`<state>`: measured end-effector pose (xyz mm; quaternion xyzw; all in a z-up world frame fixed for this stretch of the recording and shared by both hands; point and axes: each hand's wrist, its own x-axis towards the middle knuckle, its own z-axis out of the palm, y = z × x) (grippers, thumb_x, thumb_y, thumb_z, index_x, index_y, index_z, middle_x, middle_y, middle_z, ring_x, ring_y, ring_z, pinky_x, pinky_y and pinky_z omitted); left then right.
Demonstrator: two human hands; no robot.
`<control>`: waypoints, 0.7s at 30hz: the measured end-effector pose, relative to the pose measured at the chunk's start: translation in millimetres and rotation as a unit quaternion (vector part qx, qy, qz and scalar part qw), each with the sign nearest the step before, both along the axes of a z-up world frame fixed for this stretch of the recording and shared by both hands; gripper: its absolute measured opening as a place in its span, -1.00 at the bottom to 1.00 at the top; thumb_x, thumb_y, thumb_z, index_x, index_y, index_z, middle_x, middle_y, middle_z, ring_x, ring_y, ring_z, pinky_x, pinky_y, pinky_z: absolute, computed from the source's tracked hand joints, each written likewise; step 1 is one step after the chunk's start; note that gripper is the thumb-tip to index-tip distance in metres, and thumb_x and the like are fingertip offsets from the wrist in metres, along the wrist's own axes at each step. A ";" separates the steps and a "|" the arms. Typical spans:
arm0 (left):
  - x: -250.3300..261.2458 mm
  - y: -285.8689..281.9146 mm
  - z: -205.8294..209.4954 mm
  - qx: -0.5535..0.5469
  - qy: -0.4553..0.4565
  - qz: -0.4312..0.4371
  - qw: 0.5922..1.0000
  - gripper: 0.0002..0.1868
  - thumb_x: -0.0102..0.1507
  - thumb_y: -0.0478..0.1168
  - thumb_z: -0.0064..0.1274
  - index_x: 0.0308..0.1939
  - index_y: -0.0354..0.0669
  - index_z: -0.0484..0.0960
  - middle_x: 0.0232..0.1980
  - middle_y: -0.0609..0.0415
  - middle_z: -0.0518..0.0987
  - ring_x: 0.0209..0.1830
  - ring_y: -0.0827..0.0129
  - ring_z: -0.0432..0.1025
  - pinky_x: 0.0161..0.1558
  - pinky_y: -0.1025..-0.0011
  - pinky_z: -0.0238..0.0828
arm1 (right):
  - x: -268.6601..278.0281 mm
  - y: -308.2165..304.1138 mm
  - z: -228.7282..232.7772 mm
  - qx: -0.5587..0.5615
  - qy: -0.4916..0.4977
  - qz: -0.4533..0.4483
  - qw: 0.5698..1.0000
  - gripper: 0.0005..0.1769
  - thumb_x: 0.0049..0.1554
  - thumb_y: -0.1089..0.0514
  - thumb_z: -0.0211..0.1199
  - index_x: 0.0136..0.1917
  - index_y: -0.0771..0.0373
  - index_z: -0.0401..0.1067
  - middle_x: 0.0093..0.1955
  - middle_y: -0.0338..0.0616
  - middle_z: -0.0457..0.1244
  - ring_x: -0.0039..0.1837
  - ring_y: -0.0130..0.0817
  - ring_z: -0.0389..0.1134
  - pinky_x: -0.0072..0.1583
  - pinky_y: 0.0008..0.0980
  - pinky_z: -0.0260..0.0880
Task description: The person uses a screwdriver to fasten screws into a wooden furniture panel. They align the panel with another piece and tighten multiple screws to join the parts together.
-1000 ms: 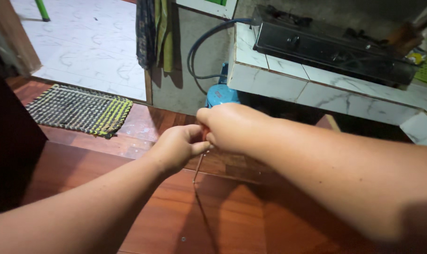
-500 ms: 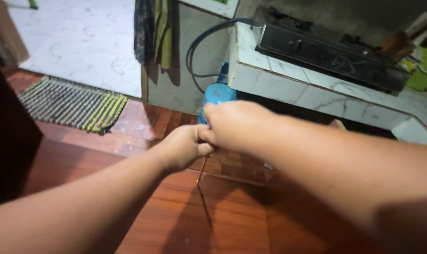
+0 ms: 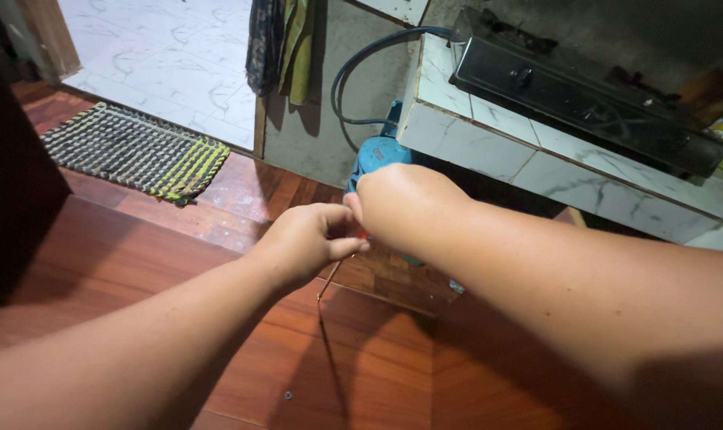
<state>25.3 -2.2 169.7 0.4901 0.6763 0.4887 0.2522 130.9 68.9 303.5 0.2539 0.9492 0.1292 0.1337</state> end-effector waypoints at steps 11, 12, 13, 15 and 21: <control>-0.9 -6.8 -7.6 0.035 -0.067 -0.026 0.997 -0.79 0.20 -0.19 0.24 -0.10 -0.09 0.72 -0.24 0.21 0.71 -0.22 0.60 0.52 -0.08 0.50 0.48 | -2.7 -9.7 14.4 -0.070 0.028 0.064 0.995 -0.65 0.15 -0.12 0.16 0.01 0.18 0.49 -0.19 0.03 0.42 -0.09 -0.04 0.48 -0.04 -0.11 0.47; 2.2 -5.8 -11.0 0.047 -0.086 -0.032 0.995 -0.80 0.19 -0.20 0.25 -0.11 -0.09 0.73 -0.23 0.22 0.70 -0.21 0.61 0.52 -0.07 0.50 0.47 | -3.0 -13.2 12.7 -0.062 0.025 0.055 0.996 -0.62 0.17 -0.15 0.16 -0.02 0.20 0.50 -0.20 0.03 0.42 -0.10 -0.04 0.49 -0.03 -0.12 0.47; 3.4 -4.1 -13.9 0.057 -0.080 -0.035 0.995 -0.82 0.20 -0.20 0.25 -0.14 -0.12 0.72 -0.25 0.20 0.71 -0.22 0.59 0.52 -0.07 0.50 0.48 | -3.2 -16.5 10.6 -0.045 0.005 0.042 0.998 -0.58 0.21 -0.17 0.12 -0.05 0.20 0.53 -0.20 0.04 0.41 -0.09 -0.02 0.48 -0.03 -0.11 0.47; 2.5 -3.3 -17.8 0.074 -0.064 -0.041 0.994 -0.86 0.22 -0.22 0.25 -0.20 -0.18 0.71 -0.27 0.15 0.72 -0.22 0.54 0.51 -0.07 0.48 0.48 | -3.4 -23.1 7.4 -0.012 -0.030 0.017 0.999 -0.48 0.28 -0.22 0.05 -0.10 0.22 0.59 -0.20 0.07 0.39 -0.08 0.01 0.48 -0.03 -0.08 0.48; -5.6 -24.6 -13.2 0.013 -0.102 -0.165 0.981 -0.85 0.14 -0.23 0.27 -0.24 -0.16 0.76 -0.25 0.17 0.74 -0.22 0.56 0.54 -0.09 0.48 0.49 | 1.8 -35.9 11.7 -0.121 -0.070 0.055 0.989 -0.57 0.12 -0.18 0.13 -0.10 0.20 0.56 -0.20 0.01 0.43 -0.09 -0.04 0.48 -0.01 -0.10 0.46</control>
